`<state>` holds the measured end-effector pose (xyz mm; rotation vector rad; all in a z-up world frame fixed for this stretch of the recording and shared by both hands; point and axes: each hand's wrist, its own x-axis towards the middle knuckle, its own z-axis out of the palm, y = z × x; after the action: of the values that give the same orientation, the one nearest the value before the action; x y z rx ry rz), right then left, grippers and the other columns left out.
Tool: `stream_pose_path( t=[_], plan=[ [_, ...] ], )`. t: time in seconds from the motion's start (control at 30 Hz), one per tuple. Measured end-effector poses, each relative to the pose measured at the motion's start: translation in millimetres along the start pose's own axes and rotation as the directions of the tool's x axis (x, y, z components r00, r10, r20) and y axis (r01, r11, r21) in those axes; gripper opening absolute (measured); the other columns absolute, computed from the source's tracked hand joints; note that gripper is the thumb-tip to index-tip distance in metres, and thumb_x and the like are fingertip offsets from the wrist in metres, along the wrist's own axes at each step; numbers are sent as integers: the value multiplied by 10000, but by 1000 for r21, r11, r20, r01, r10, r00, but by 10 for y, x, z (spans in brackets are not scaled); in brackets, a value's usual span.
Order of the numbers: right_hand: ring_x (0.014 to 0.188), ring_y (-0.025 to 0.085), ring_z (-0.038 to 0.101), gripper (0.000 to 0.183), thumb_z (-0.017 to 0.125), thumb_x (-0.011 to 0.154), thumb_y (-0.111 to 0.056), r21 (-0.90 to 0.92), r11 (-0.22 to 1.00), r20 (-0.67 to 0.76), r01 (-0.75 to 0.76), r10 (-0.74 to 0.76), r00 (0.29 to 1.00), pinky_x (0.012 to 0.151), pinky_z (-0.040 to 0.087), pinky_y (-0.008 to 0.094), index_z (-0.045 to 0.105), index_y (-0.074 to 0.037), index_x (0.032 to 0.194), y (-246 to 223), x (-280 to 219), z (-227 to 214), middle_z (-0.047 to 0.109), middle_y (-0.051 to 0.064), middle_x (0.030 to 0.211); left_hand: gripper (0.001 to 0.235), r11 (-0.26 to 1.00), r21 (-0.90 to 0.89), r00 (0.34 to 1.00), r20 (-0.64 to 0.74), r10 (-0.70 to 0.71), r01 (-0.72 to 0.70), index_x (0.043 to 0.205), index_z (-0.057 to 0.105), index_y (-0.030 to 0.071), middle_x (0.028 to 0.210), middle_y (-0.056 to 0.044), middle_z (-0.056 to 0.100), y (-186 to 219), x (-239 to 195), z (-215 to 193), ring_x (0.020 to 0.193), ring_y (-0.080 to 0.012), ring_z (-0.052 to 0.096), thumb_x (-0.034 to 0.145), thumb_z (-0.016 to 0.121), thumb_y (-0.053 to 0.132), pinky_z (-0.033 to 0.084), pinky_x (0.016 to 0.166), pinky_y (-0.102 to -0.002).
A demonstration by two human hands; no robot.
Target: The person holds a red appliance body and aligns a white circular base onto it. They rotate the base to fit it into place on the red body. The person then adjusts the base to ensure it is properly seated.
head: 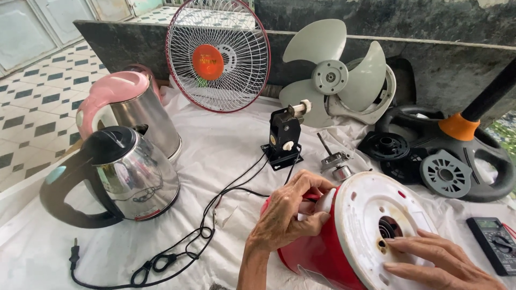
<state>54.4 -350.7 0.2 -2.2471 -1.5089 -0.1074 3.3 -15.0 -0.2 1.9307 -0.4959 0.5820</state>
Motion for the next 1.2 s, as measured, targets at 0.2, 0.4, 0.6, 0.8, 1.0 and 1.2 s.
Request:
stream_pose_path(
  t=[0.2,0.4,0.6,0.8,1.0,1.2],
  plan=[
    [1431,182,556,476,557,930,-469,-21,1000,-64,-7,5,998,1163,351,466,810,-350,1315,-132,56,37,699,-73,1461,361,991,-69,994,4,-112,112,1199,590,107,1132,-49,600,32,-3,-11,974,-189,641,851,616,202,665,764,-270],
    [1489,208,474,542,482,973,-509,82,996,27,-47,45,999,1161,302,489,796,-317,1371,-118,80,-24,651,-27,1523,370,989,-114,996,22,-88,90,1234,580,72,1185,-74,585,31,-2,-32,1002,-209,651,880,597,181,653,837,-289],
    [1512,223,431,613,542,926,-605,146,984,92,-106,94,991,1139,255,530,798,-333,1412,-177,111,-95,616,-16,1567,343,988,-97,993,8,-121,121,1208,599,87,1156,-60,594,60,-5,-20,988,-191,668,880,618,184,647,842,-268],
    [1503,238,445,709,518,889,-722,187,976,88,-115,100,991,1141,235,547,817,-327,1395,-263,155,-142,622,5,1565,350,976,-146,987,27,-158,160,1216,603,68,1163,-68,584,46,-23,-29,962,-182,646,904,635,223,651,870,-284],
    [1547,201,344,675,672,805,-701,165,952,185,-260,229,956,1141,239,566,818,-425,1404,-34,78,-69,572,-64,1599,380,964,-173,979,13,-204,203,1196,620,60,1130,-78,577,-9,-9,-42,980,-169,639,829,603,152,626,925,-281],
    [1512,236,432,610,529,927,-617,196,976,71,-94,81,994,1133,312,525,857,-308,1338,-6,42,-20,652,-7,1542,357,982,-144,992,41,-118,122,1235,592,53,1166,-83,574,16,-16,-48,986,-194,650,925,611,228,634,874,-284]
  ],
)
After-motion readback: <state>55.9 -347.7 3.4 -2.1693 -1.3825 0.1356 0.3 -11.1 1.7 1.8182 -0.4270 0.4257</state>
